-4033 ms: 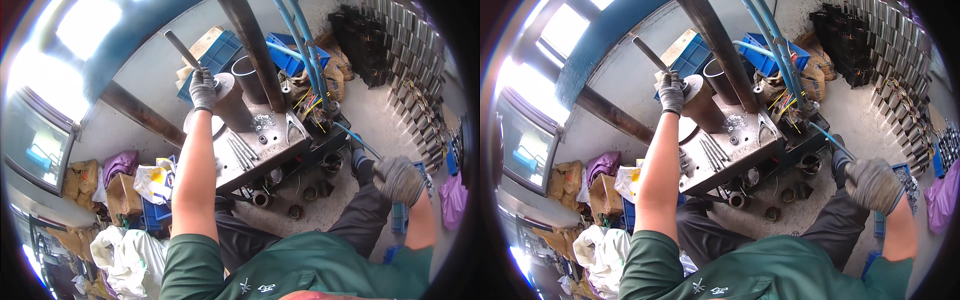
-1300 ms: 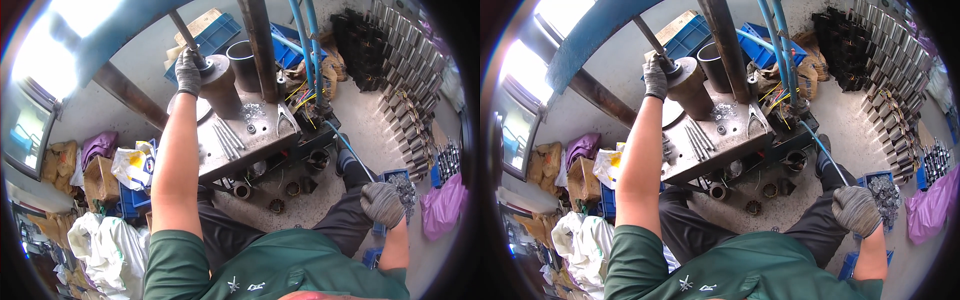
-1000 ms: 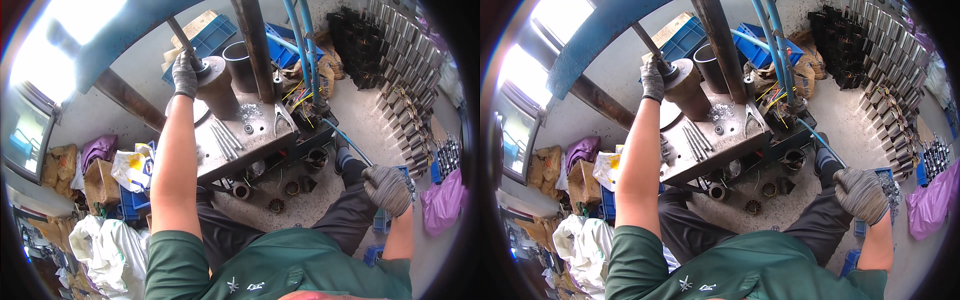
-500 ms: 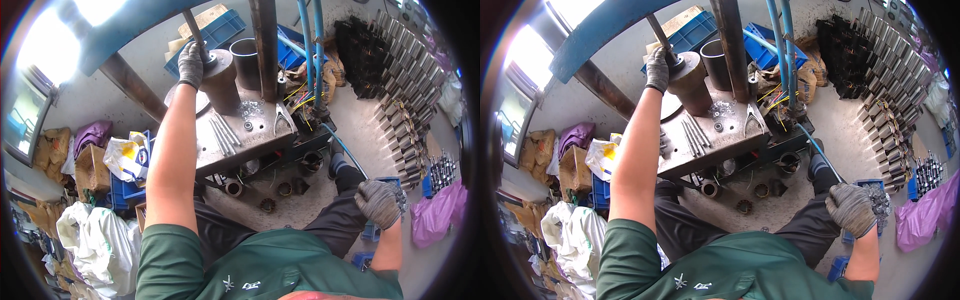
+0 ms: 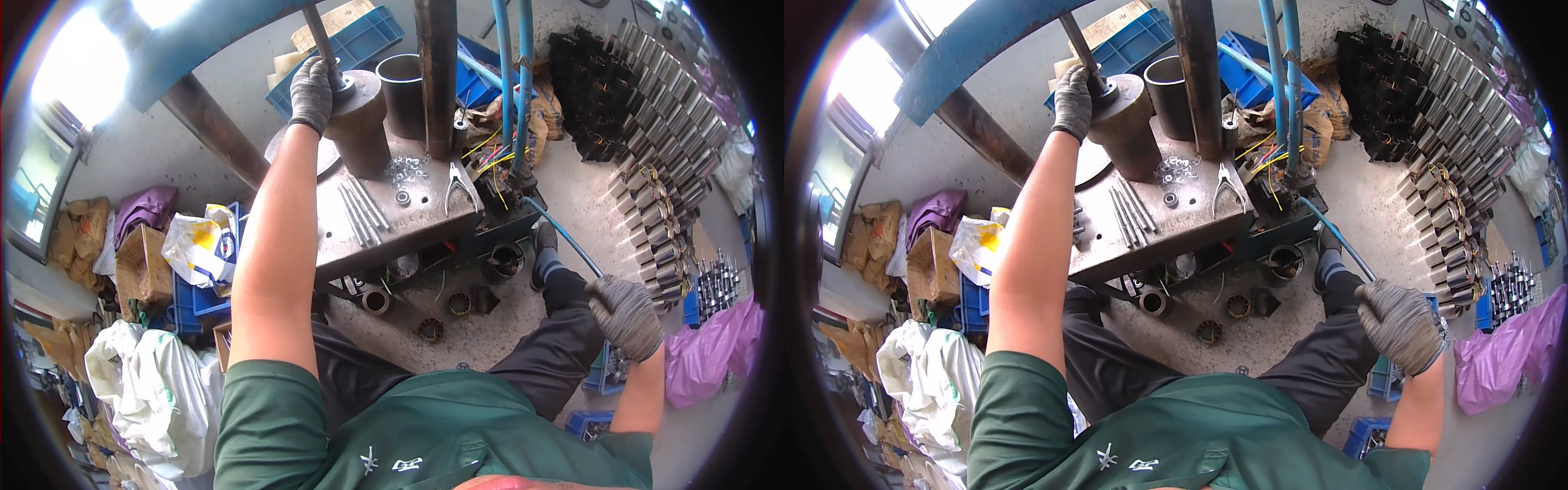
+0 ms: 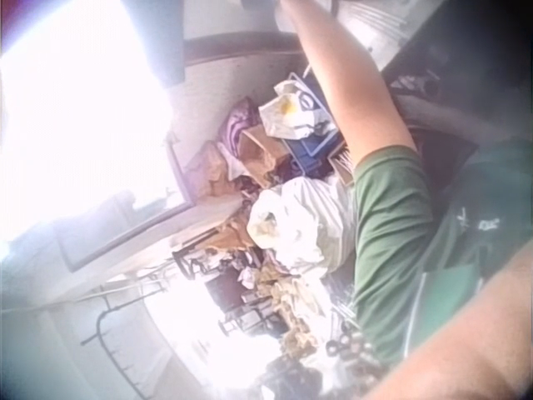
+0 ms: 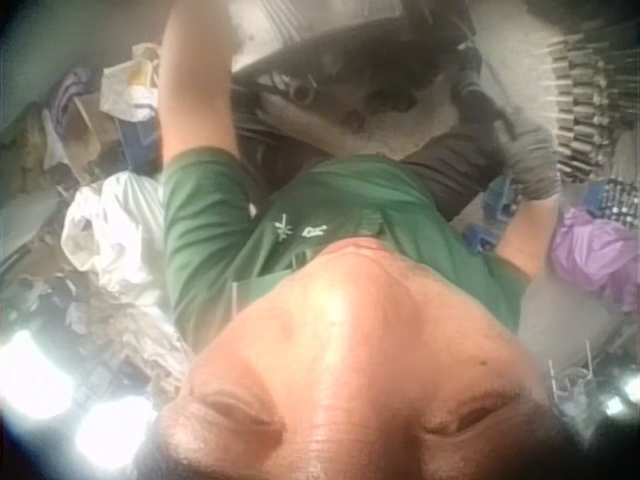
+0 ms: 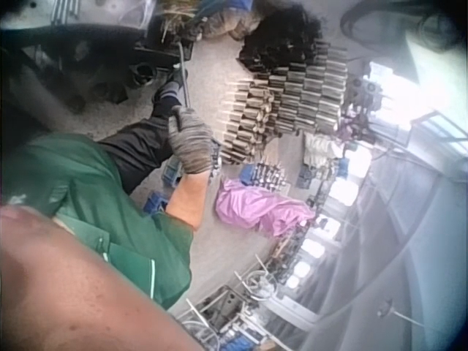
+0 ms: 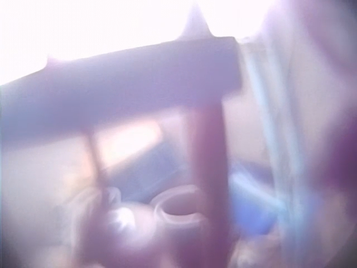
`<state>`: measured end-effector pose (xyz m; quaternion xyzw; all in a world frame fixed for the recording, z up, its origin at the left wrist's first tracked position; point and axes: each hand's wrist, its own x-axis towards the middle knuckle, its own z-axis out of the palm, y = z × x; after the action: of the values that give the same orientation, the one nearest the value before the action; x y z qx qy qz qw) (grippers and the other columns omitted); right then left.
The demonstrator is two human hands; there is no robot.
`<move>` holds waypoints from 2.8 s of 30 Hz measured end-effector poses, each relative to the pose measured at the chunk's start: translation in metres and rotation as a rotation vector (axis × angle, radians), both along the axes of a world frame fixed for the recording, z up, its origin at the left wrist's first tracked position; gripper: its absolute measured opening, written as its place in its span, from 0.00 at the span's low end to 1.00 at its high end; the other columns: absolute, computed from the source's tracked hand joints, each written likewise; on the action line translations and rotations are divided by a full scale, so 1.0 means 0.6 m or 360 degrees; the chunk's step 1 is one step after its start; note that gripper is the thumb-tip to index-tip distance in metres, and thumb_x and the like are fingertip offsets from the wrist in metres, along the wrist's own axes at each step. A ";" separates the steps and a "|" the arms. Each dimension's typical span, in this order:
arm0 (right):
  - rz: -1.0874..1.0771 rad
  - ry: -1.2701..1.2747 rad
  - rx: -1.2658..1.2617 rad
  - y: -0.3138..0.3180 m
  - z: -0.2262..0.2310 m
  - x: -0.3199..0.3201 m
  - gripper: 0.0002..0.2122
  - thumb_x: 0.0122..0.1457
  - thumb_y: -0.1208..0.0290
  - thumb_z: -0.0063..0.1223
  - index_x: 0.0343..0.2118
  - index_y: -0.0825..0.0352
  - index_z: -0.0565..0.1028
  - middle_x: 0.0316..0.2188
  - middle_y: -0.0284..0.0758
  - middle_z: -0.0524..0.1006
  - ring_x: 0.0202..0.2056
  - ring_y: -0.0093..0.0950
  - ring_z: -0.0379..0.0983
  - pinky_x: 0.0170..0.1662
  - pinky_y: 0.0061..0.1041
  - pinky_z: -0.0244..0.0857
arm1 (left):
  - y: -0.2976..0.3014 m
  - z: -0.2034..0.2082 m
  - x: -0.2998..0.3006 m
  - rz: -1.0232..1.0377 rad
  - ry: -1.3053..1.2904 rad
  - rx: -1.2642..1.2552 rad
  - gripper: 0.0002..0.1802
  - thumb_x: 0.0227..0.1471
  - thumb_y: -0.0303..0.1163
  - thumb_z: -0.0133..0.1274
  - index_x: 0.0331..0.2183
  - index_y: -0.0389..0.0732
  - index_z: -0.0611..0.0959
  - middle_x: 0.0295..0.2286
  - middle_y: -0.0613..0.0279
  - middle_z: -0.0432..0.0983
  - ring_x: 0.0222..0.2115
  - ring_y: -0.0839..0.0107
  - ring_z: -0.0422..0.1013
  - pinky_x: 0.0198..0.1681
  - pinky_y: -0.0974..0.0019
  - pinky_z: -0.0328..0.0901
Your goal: The person assembles metal components by placing a cylindrical base and a pin onto a mechanical press, operating the press with a lever, and then placing the finished assembly into a bin.
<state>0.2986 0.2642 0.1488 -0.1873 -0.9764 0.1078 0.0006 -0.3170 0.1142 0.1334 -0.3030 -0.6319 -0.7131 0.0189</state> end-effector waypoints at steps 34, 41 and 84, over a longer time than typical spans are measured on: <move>-0.0228 0.0986 0.0602 0.190 0.158 -0.325 0.12 0.65 0.62 0.56 0.45 0.63 0.81 0.39 0.43 0.83 0.39 0.40 0.81 0.46 0.36 0.75 | -0.016 0.026 0.069 -0.0037 0.0027 -0.0056 0.12 0.64 0.30 0.55 0.48 0.39 0.82 0.32 0.68 0.79 0.29 0.82 0.68 0.35 0.74 0.67; -0.0067 0.1092 0.0526 0.187 0.136 -0.278 0.12 0.65 0.65 0.57 0.45 0.67 0.81 0.39 0.44 0.83 0.40 0.40 0.82 0.46 0.33 0.76 | -0.038 -0.029 0.214 -0.0245 0.0844 0.0415 0.14 0.68 0.28 0.52 0.53 0.40 0.77 0.39 0.71 0.75 0.39 0.84 0.68 0.43 0.75 0.66; 0.0994 -0.0396 -0.0415 -0.069 -0.336 -0.296 0.19 0.62 0.54 0.51 0.47 0.63 0.81 0.41 0.44 0.82 0.46 0.44 0.78 0.52 0.42 0.71 | -0.357 -0.185 0.430 -0.0079 -0.0950 -0.0062 0.12 0.67 0.36 0.56 0.45 0.39 0.82 0.31 0.66 0.77 0.29 0.74 0.77 0.31 0.70 0.75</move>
<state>0.1212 0.2225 -0.0531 0.1100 -0.9571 0.2028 -0.1750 -0.0592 -0.1000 0.0224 -0.0957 -0.6154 -0.7587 -0.1911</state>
